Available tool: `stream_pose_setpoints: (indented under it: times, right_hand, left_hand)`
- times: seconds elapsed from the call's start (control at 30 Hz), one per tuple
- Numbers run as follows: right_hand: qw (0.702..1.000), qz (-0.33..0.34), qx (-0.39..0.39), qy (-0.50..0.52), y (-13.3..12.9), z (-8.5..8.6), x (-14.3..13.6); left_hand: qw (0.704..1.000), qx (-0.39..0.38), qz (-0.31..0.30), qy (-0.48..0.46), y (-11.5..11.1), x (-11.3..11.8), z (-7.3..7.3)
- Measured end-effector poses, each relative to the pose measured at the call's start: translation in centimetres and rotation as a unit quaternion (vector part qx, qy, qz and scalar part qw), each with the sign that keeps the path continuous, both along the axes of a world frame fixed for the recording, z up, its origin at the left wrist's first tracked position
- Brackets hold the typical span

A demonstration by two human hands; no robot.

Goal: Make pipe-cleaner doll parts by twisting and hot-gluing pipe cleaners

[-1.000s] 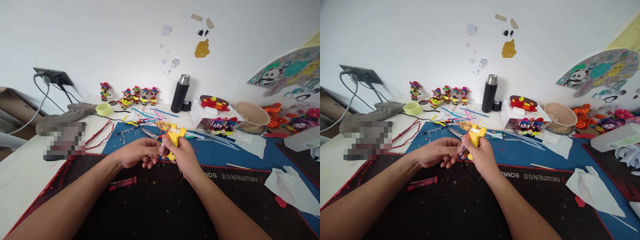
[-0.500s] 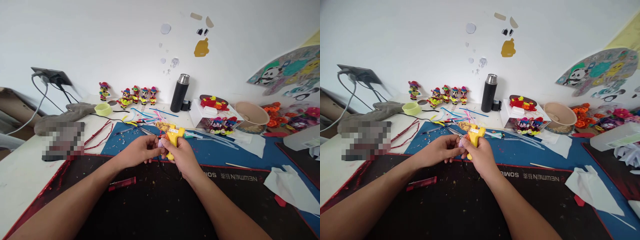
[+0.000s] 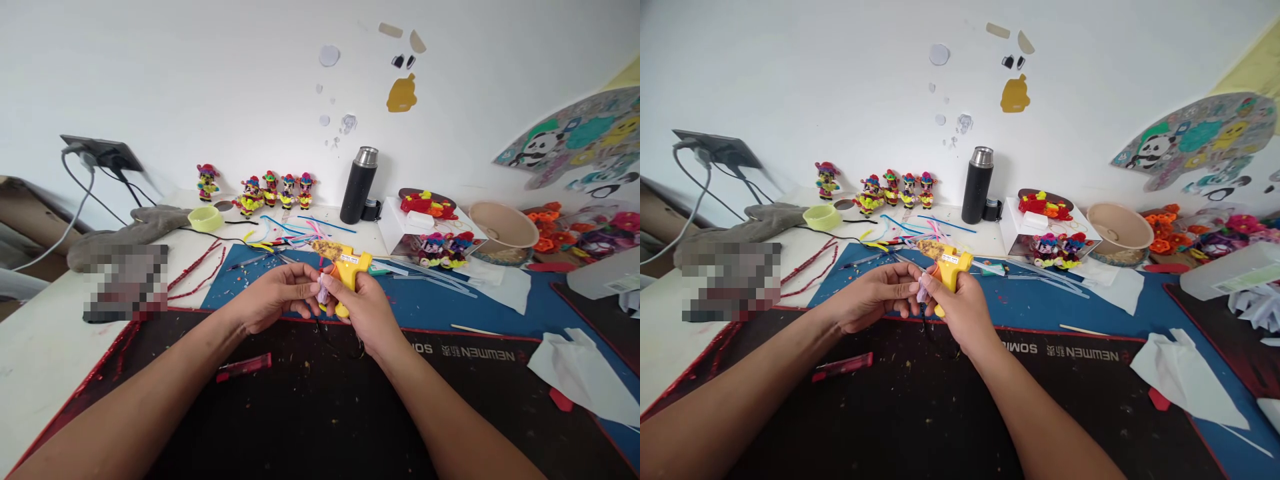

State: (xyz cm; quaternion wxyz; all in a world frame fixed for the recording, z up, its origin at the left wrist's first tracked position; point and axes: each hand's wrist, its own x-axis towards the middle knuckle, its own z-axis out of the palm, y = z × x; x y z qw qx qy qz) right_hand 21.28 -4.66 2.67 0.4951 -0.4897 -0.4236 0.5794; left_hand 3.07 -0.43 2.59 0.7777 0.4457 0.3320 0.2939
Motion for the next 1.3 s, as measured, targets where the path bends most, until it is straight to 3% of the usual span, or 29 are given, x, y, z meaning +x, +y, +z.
stream_pose_setpoints:
  times: [0.27,0.5,0.7,1.3]
  right_hand:
    - [1.0,0.009,-0.02,0.013,0.0,0.0,0.0]
    - [1.0,-0.007,-0.019,-0.009,0.0,-0.5,0.1]
    - [1.0,0.011,-0.021,-0.019,0.1,-0.6,0.1]
    - [0.999,0.021,-0.025,-0.005,0.3,-1.3,-0.2]
  left_hand:
    - [1.0,-0.009,-0.001,-0.023,-0.1,0.4,0.1]
    - [0.999,0.007,0.042,-0.032,0.1,-0.1,0.3]
    - [1.0,0.006,0.015,-0.027,0.0,-0.1,0.2]
    - [0.999,-0.03,0.028,-0.021,0.0,0.2,-0.4]
